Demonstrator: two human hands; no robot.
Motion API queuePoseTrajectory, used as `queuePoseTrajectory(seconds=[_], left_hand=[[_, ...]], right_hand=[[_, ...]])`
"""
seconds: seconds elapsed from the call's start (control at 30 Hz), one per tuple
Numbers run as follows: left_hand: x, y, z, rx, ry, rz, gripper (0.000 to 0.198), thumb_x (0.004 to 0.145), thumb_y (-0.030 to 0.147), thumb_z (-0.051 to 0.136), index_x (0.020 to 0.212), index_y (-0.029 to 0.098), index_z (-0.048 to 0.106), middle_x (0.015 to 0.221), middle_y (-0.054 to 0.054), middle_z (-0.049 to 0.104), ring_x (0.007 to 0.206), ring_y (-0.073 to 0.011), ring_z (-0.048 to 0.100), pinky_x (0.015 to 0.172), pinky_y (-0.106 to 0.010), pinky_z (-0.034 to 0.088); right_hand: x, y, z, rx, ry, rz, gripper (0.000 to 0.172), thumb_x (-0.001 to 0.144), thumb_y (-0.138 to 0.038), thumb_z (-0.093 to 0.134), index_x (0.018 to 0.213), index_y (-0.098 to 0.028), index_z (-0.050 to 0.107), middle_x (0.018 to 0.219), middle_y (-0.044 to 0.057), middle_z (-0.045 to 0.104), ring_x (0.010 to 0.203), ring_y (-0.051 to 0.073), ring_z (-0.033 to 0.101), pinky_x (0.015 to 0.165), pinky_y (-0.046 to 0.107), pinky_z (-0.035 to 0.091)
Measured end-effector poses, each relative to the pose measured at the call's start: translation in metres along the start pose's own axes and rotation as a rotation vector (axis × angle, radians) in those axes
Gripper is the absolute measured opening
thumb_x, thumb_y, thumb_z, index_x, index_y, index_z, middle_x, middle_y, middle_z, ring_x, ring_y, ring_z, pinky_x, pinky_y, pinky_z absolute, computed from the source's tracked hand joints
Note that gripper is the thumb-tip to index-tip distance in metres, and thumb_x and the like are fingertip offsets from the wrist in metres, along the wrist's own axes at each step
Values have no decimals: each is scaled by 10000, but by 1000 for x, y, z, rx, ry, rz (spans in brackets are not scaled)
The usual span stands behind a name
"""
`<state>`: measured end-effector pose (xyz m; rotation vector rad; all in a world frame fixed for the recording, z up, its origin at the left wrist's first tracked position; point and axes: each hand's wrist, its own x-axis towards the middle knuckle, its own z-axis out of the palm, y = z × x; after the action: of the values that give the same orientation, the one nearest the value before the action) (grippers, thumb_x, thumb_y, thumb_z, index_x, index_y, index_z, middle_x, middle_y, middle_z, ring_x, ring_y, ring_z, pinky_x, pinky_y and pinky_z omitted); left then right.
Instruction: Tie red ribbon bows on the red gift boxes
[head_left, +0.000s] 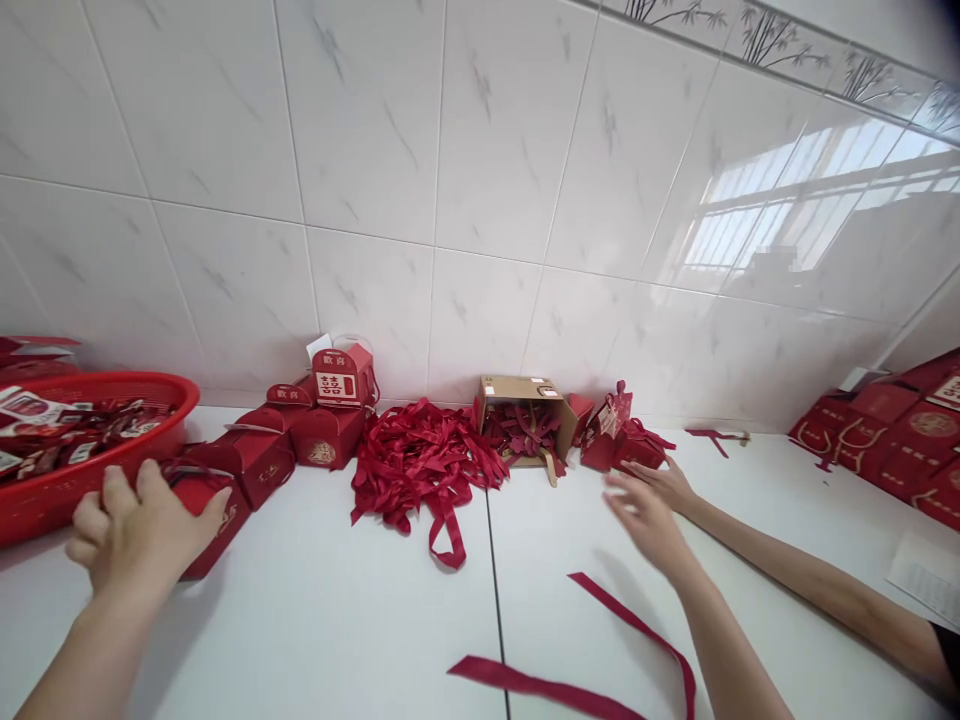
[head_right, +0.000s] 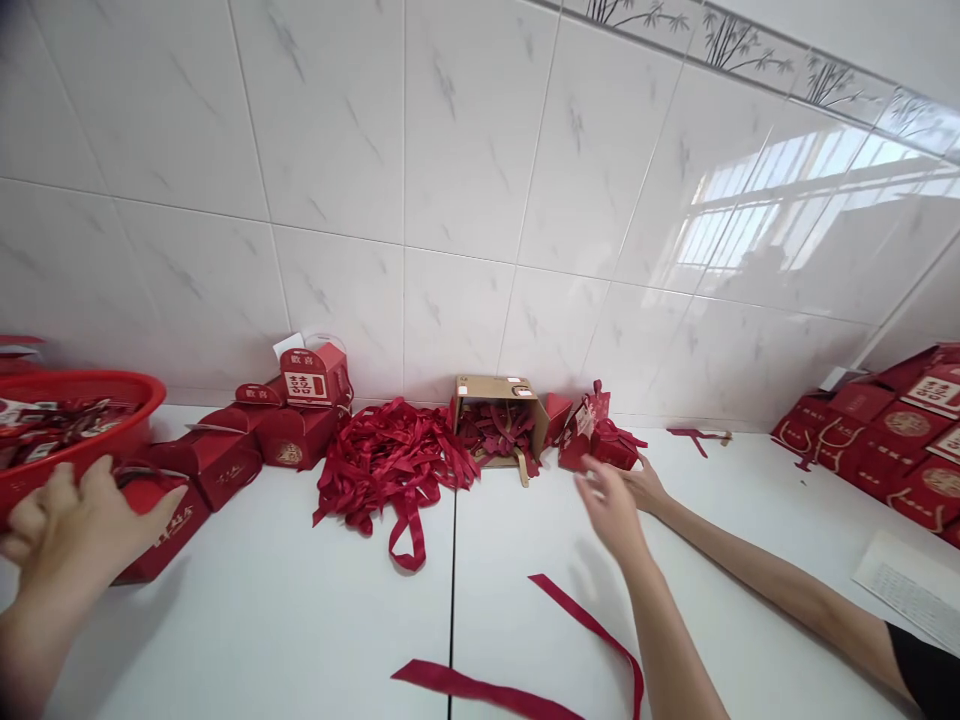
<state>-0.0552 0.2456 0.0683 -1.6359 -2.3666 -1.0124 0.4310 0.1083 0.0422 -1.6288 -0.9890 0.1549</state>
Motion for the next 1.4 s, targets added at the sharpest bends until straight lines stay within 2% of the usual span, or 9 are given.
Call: queuePoseTrajectory(seconds=[0.13,0.2,0.47,0.63,0.77,0.9,1.07,1.2,1.4], left_hand=[[3,-27,18,19,-33,-15,779,772,646,491,1318,113,334,1501,-275,221,1339,-526,197,970,-692,243],[1,-32,21,20,-66,-1,691,786,647,461,1234,122,420,1483,-247,271,1323,-542,212,953,-707,237],[-27,-38,24,54,-18,157,472,840,614,403,964,187,561,1247,-161,567,1158,-469,460,835,-683,400],[-75,-43,29,-117,-307,570,378,832,472,509,1045,199,659,1307,-142,567,1210,-381,491,982,-562,422],[-133,-27,13,-347,-536,792,358,818,434,596,1101,232,680,1463,-91,434,1381,-357,300,1052,-523,400],[-175,-7,-12,-497,-689,833,195,859,350,584,980,246,696,1497,-52,385,1430,-324,187,1073,-534,373],[-183,11,-36,-678,-757,764,184,895,329,532,802,215,643,1406,-80,493,1379,-288,316,1076,-505,375],[-169,41,-36,-776,-727,719,178,904,330,517,841,214,637,1301,-86,567,1255,-250,471,1065,-478,379],[-157,62,-27,-624,-340,628,150,886,271,528,976,206,630,1132,-93,609,1133,-265,504,997,-524,383]], right_hand=[[-87,0,15,-40,-700,-90,282,752,-359,666,1010,-269,734,1023,79,684,898,248,652,842,403,513],[-126,3,26,-95,-821,-62,417,748,-315,675,1165,-319,665,1131,79,630,1009,268,614,910,419,477],[-193,21,63,-103,-591,-87,202,826,-262,545,767,-261,738,941,78,596,826,236,605,728,375,508],[-196,17,58,13,-617,-75,221,854,-325,521,716,-214,653,809,56,608,705,202,583,631,328,480],[-191,15,47,133,-508,71,246,826,-426,586,834,-191,658,658,24,594,576,173,529,556,304,447],[-191,2,38,277,-427,192,312,779,-485,649,846,-180,654,743,44,623,671,183,567,619,298,472],[-196,-28,34,330,-412,210,303,753,-475,686,734,-179,620,687,20,570,643,155,517,587,265,439],[-203,-44,35,383,-409,260,317,745,-485,690,716,-183,601,632,-4,528,566,122,455,513,238,391],[-229,-57,35,718,-422,465,312,843,-503,585,764,-222,476,501,-71,426,429,75,340,415,188,284]])
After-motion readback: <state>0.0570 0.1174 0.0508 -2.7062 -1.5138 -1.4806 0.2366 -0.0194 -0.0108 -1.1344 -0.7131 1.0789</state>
